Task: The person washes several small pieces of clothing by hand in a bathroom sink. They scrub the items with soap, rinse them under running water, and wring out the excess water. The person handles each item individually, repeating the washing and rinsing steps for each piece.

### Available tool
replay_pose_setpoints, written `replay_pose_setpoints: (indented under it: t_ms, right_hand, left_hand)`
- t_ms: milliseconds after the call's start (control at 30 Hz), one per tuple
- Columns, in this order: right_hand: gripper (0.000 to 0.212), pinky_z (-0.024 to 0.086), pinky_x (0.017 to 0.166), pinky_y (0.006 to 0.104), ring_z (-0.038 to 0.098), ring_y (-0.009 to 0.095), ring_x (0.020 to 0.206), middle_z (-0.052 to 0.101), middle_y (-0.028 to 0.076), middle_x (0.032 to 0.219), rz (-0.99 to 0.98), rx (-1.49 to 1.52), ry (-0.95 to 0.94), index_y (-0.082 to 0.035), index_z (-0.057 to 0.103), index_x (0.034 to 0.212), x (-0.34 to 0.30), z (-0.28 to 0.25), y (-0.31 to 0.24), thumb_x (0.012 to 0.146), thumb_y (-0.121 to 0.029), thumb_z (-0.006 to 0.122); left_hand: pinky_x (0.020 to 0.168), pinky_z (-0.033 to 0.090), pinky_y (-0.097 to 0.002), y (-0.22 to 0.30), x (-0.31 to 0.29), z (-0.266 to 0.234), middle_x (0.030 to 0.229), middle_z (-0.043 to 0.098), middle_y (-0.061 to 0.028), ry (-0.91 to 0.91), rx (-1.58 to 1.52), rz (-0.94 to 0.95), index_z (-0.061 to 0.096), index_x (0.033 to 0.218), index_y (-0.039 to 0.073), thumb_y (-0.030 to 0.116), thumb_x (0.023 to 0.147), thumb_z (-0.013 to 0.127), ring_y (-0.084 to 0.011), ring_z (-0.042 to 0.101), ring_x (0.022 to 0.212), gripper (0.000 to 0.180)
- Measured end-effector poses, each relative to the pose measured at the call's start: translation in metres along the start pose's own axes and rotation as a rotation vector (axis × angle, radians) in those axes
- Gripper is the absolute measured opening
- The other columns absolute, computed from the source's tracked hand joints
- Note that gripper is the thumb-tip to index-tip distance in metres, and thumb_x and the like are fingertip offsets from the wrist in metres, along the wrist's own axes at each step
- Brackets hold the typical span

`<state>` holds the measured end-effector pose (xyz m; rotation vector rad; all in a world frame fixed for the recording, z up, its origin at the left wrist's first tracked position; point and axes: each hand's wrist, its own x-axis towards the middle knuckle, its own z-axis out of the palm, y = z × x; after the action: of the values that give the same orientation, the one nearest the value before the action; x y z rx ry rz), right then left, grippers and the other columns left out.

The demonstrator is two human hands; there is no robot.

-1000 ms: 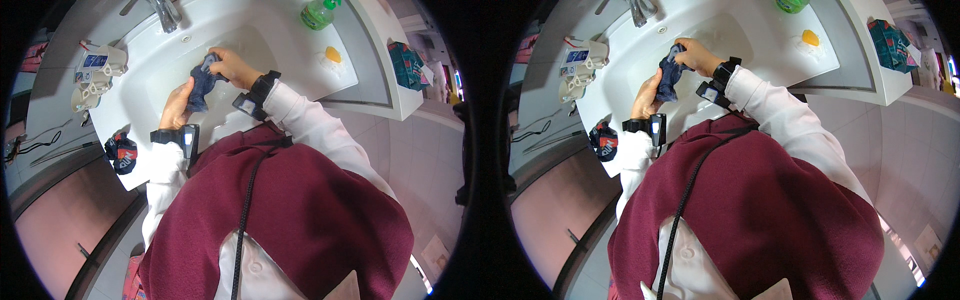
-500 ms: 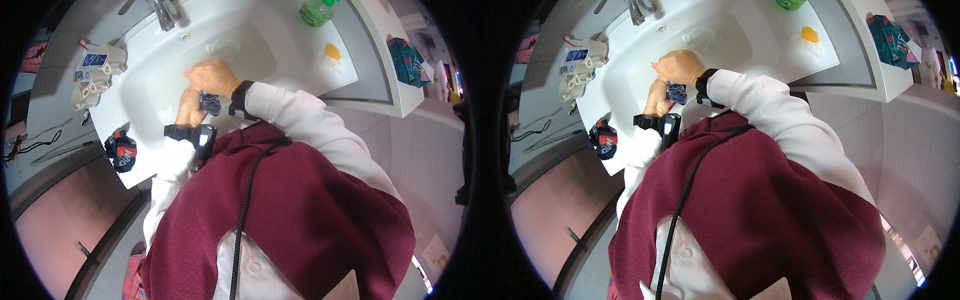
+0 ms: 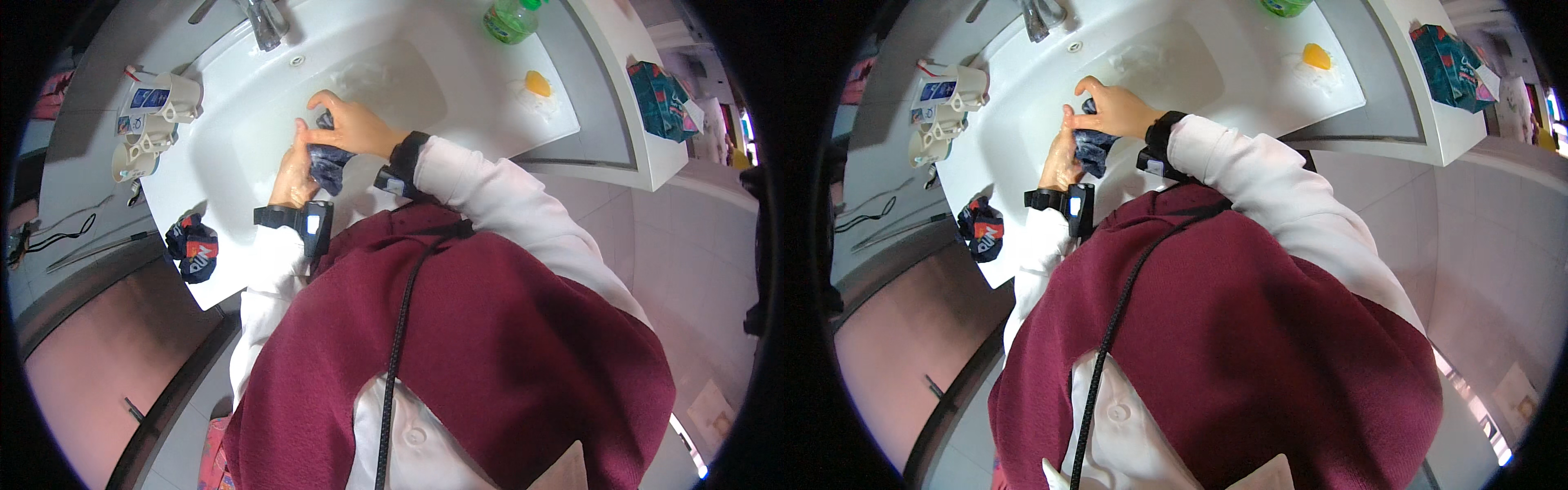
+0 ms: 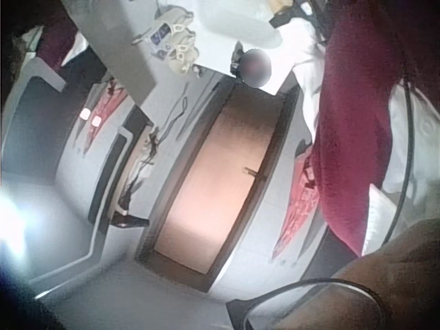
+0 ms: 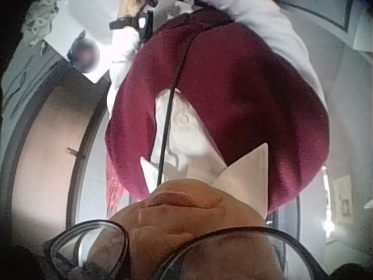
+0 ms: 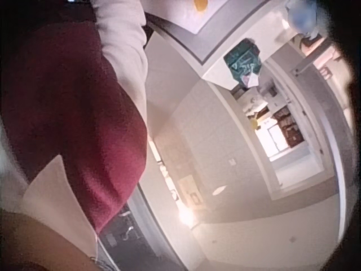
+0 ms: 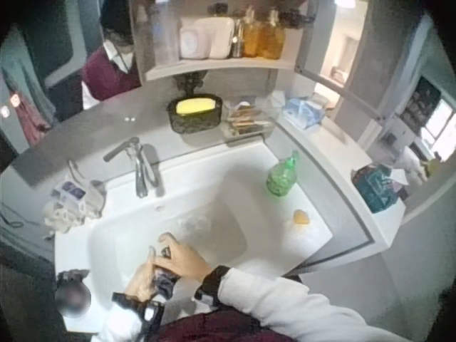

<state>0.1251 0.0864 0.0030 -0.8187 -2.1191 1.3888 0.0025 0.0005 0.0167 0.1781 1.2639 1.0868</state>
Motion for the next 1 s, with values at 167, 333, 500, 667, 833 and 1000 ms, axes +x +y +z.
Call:
replay_pose_setpoints:
  t_ms: [167, 333, 500, 667, 833, 1000]
  right_hand:
    - [0.035, 0.039, 0.049, 0.0253, 0.048, 0.012, 0.054, 0.054, 0.002, 0.069, 0.192, 0.185, -0.457, -0.003, 0.054, 0.087, -0.003, -0.024, -0.001, 0.067, -0.026, 0.071]
    - [0.016, 0.028, 0.037, 0.0209, 0.042, 0.007, 0.049, 0.048, -0.002, 0.063, 0.351, 0.647, -0.387, -0.007, 0.052, 0.077, 0.001, -0.033, -0.019, 0.066, -0.015, 0.059]
    - [0.019, 0.038, 0.044, 0.0281, 0.046, 0.013, 0.054, 0.049, 0.004, 0.064, 0.462, 0.721, -0.096, -0.005, 0.051, 0.082, 0.003, -0.033, -0.020, 0.064, -0.006, 0.055]
    - [0.019, 0.044, 0.056, 0.0307, 0.053, 0.020, 0.061, 0.055, 0.010, 0.068, 0.050, 0.286, 0.285, -0.005, 0.056, 0.084, 0.002, -0.018, -0.014, 0.066, -0.006, 0.051]
    - [0.018, 0.046, 0.061, 0.0366, 0.058, 0.028, 0.065, 0.060, 0.013, 0.073, -0.421, -0.016, 0.127, -0.005, 0.060, 0.079, -0.015, 0.026, -0.036, 0.071, -0.021, 0.058]
    - [0.029, 0.047, 0.061, 0.0372, 0.059, 0.028, 0.067, 0.061, 0.012, 0.073, -0.148, -0.244, 0.113, -0.008, 0.064, 0.073, -0.004, 0.012, -0.038, 0.075, -0.035, 0.055]
  left_hand:
    - [0.063, 0.045, -0.0266, 0.015, -0.007, -0.018, 0.080, 0.056, -0.0043, -0.172, 0.091, -0.024, 0.052, 0.095, 0.002, 0.057, 0.083, 0.043, -0.0123, 0.054, 0.071, 0.057]
    - [0.065, 0.044, -0.0209, 0.001, -0.002, -0.014, 0.085, 0.057, -0.0036, -0.251, 0.269, 0.190, 0.051, 0.104, 0.001, 0.020, 0.073, 0.067, -0.0108, 0.054, 0.075, 0.040]
    - [0.065, 0.050, -0.0265, -0.006, -0.004, -0.010, 0.089, 0.058, -0.0080, -0.252, 0.300, 0.158, 0.048, 0.109, -0.001, 0.003, 0.071, 0.060, -0.0158, 0.058, 0.081, 0.040]
    - [0.060, 0.056, -0.0311, -0.005, -0.001, -0.015, 0.084, 0.058, -0.0133, -0.114, -0.163, 0.068, 0.044, 0.107, -0.004, 0.018, 0.082, 0.051, -0.0195, 0.061, 0.078, 0.034]
    - [0.051, 0.052, -0.0278, -0.014, 0.005, -0.017, 0.085, 0.057, -0.0093, 0.006, -0.252, 0.046, 0.048, 0.099, 0.003, 0.019, 0.086, 0.048, -0.0173, 0.060, 0.071, 0.020]
    - [0.036, 0.041, -0.0238, -0.014, 0.010, -0.014, 0.081, 0.055, -0.0070, -0.145, -0.300, -0.060, 0.048, 0.095, 0.004, 0.015, 0.085, 0.049, -0.0143, 0.055, 0.060, 0.015]
